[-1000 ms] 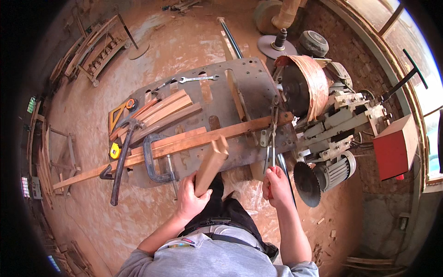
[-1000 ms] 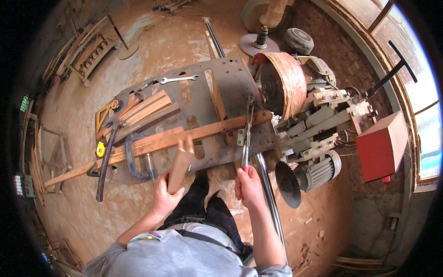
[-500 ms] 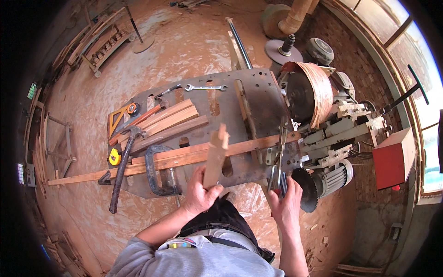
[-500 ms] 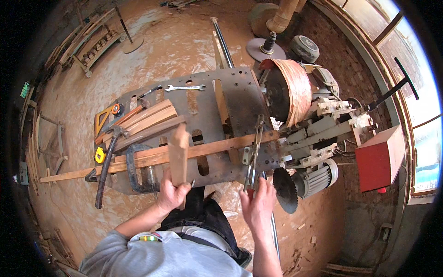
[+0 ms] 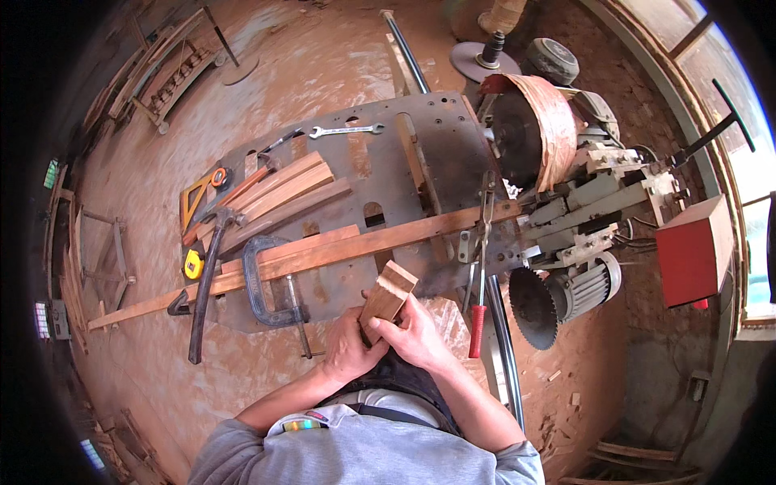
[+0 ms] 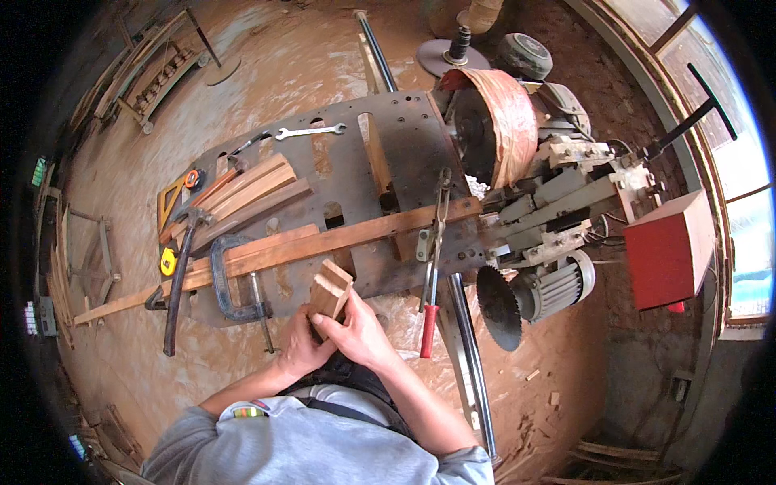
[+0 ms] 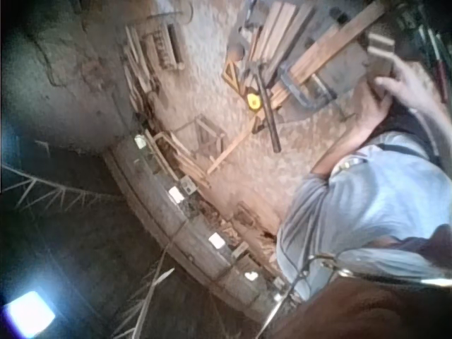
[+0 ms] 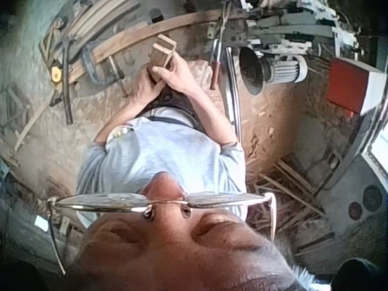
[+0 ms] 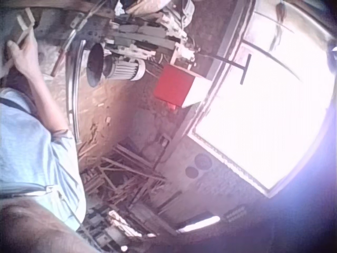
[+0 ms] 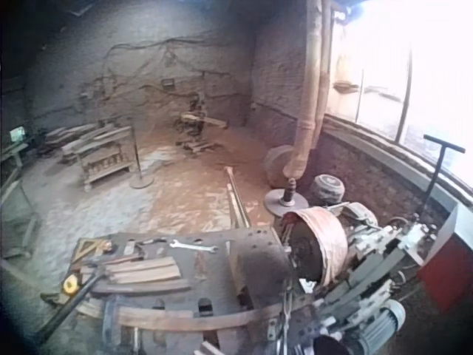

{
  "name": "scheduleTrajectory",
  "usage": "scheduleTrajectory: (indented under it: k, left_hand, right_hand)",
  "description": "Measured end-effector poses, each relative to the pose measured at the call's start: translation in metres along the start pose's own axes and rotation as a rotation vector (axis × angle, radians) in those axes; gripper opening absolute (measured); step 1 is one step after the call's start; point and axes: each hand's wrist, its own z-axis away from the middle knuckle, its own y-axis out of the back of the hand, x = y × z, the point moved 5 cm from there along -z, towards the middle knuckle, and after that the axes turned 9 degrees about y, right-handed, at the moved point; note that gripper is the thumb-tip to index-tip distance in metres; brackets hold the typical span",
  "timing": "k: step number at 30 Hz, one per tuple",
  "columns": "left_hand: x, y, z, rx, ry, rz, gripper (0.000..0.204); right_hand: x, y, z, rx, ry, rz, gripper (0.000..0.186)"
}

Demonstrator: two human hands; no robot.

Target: The person shapes wood pieces using a workshop machine. They secure wood to a metal bench using a C-clamp and a hammer, measure it with a tape measure, and mark it with a pencil. They then use a hand-held shaping tool to carve wood held against a rotating machine head.

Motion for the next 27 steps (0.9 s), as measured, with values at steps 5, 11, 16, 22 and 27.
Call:
scheduleTrajectory:
  k: [5, 11, 16, 22, 27]
  left_hand:
    - [-0.01, 0.005, 0.014, 0.041, -0.008, -0.06, 0.073]
    - [-0.02, 0.008, 0.028, 0.132, -0.038, -0.166, 0.084]
    - [-0.026, 0.007, 0.03, 0.14, 0.014, -0.2, 0.085]
    - [-0.032, 0.006, 0.033, 0.099, 0.113, -0.196, 0.083]
    - [-0.033, 0.008, 0.032, 0.082, 0.108, -0.216, 0.083]
  right_hand:
    - [0.022, -0.012, -0.001, -0.15, -0.048, -0.245, 0.052]
    - [0.039, -0.018, -0.007, -0.289, -0.151, -0.493, 0.052]
    - [0.052, -0.023, -0.009, -0.324, -0.202, -0.532, 0.053]
    - [0.053, -0.027, -0.01, -0.349, -0.21, -0.55, 0.054]
    - [0.053, -0.03, -0.01, -0.335, -0.232, -0.569, 0.052]
